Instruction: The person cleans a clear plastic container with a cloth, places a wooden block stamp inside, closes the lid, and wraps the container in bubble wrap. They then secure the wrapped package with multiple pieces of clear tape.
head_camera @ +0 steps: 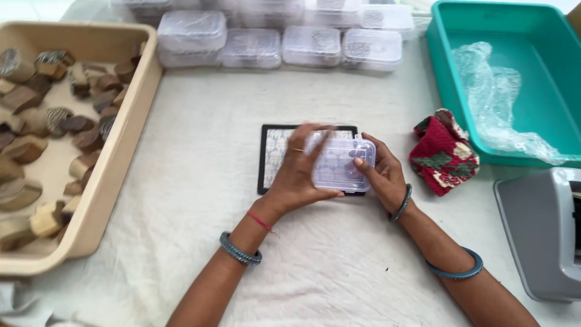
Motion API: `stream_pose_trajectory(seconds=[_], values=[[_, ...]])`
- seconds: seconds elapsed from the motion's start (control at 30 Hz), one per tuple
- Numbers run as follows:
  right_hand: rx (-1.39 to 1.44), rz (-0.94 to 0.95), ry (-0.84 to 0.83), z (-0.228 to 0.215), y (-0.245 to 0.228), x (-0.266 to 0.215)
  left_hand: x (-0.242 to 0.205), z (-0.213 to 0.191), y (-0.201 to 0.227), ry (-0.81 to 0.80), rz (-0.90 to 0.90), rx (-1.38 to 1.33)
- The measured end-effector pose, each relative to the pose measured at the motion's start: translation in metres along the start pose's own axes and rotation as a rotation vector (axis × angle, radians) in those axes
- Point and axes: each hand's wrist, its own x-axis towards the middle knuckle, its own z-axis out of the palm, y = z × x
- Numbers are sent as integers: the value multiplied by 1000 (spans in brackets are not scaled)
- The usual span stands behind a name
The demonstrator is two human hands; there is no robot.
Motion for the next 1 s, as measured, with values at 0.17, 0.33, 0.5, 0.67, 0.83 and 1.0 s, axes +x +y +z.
stream_pose_trajectory(seconds=[0.17,0.33,0.5,0.67,0.83,1.0], values=[[49,-127,17,11,-13,-6,-7,-1,-35,73,-573,-946],[92,-112,-18,16,-6,-12,-12,-3,-31,-79,-796,-1236],[-56,-288,21,11,-4,-5,-19,-1,-41,-161,-878,-1479],[-73,-365,-14,12,-10,-6,-7,-15,-29,-309,-913,-1462],[-146,-395,-20,11,-13,-7,-7,-19,-28,-441,-873,-1417],[-373,-467,4,10,-24,-11,-9,-8,-29,-292,-831,-1426]])
